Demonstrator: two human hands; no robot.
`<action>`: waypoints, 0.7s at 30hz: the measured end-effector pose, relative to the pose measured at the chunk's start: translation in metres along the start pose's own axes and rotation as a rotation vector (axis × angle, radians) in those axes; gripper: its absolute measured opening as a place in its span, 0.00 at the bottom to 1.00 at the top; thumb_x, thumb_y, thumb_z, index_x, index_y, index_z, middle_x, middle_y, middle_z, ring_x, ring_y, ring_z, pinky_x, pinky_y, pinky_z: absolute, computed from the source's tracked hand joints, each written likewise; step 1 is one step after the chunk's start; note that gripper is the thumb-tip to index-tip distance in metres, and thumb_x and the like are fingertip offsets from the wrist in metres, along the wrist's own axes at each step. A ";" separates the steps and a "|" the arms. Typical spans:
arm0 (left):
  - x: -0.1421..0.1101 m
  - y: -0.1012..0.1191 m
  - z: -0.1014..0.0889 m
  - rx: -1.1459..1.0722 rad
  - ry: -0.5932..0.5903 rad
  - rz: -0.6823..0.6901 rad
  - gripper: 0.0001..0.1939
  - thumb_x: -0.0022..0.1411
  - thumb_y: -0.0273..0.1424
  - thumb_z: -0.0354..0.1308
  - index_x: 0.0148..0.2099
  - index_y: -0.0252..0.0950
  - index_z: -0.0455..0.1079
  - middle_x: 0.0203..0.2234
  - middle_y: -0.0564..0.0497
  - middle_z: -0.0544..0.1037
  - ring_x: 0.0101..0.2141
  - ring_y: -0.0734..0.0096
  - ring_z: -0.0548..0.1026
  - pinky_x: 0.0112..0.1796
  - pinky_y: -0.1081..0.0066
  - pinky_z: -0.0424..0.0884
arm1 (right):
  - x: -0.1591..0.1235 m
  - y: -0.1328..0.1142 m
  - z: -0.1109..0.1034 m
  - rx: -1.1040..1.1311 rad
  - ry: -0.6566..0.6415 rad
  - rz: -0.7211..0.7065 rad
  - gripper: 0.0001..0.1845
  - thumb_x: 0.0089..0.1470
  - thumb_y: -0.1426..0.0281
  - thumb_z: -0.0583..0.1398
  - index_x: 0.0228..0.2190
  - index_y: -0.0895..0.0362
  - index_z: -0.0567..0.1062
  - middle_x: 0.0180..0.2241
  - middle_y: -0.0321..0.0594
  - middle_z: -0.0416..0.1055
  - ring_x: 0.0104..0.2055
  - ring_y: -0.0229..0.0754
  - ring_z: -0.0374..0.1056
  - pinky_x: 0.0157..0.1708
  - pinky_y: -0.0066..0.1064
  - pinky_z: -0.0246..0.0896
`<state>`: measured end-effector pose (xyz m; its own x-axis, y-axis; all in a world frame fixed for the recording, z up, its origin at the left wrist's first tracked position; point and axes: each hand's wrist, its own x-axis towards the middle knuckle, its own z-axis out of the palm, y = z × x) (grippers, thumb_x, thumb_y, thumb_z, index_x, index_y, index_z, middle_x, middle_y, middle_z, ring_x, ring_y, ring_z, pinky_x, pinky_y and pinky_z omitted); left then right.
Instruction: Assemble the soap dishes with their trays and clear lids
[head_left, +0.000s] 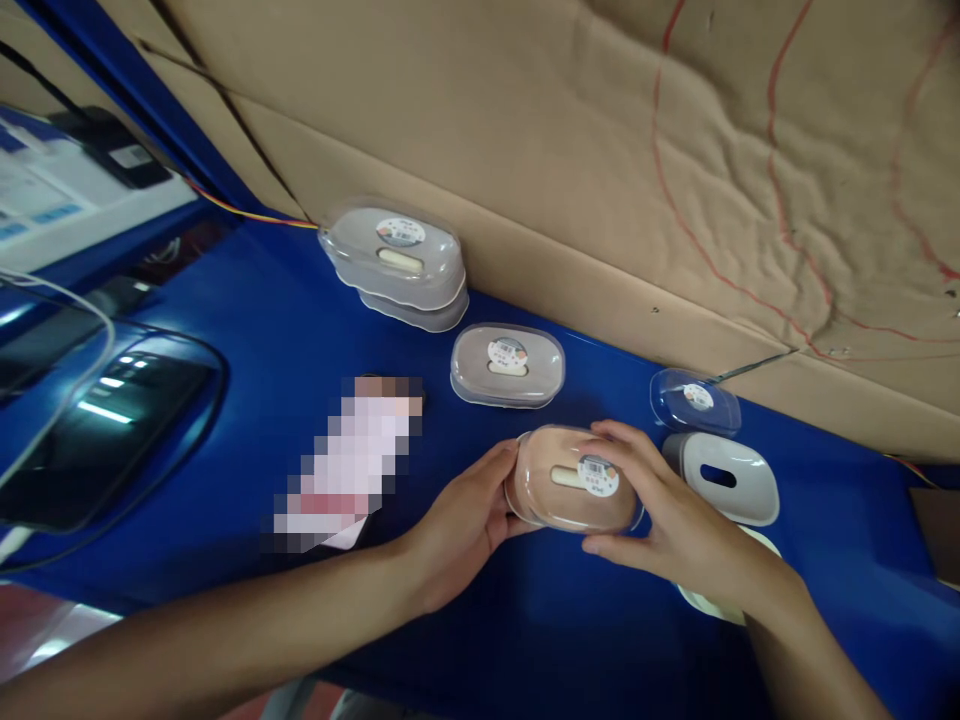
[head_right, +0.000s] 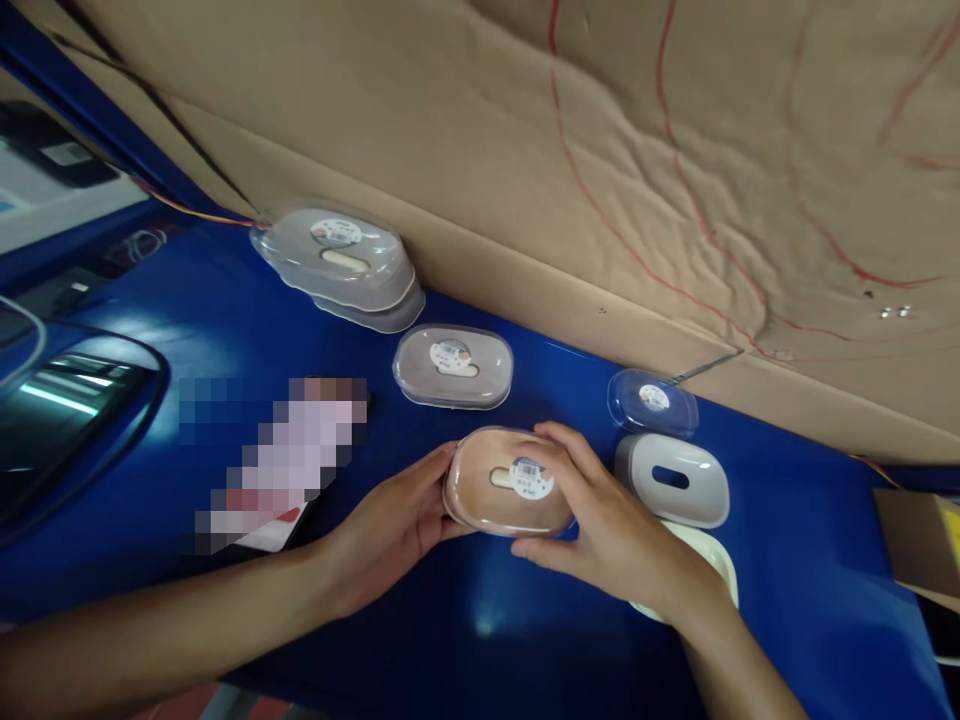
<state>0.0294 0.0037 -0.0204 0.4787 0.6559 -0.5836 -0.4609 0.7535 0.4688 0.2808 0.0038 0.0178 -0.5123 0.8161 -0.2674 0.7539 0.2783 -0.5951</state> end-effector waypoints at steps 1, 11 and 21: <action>0.000 0.000 0.000 0.000 0.000 0.001 0.21 0.79 0.42 0.50 0.62 0.35 0.73 0.54 0.41 0.83 0.54 0.56 0.78 0.57 0.55 0.74 | 0.000 0.001 0.000 0.002 0.003 -0.004 0.41 0.61 0.59 0.68 0.68 0.37 0.57 0.74 0.41 0.48 0.75 0.55 0.56 0.70 0.48 0.61; -0.001 -0.001 0.001 0.039 -0.057 0.006 0.26 0.76 0.49 0.53 0.64 0.36 0.71 0.59 0.41 0.80 0.59 0.50 0.76 0.59 0.53 0.70 | 0.002 0.008 0.007 -0.020 0.022 -0.031 0.42 0.60 0.61 0.68 0.68 0.39 0.56 0.74 0.43 0.49 0.74 0.54 0.58 0.69 0.50 0.62; -0.007 -0.007 0.004 0.250 -0.091 0.220 0.27 0.65 0.40 0.71 0.61 0.40 0.68 0.56 0.44 0.80 0.59 0.53 0.75 0.58 0.57 0.70 | -0.002 -0.002 0.009 -0.039 0.081 -0.065 0.48 0.55 0.71 0.70 0.68 0.42 0.54 0.71 0.47 0.51 0.72 0.55 0.60 0.68 0.52 0.64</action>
<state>0.0324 -0.0064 -0.0168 0.4579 0.7968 -0.3943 -0.3686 0.5738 0.7314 0.2766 -0.0033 0.0131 -0.5270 0.8335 -0.1662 0.7364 0.3501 -0.5789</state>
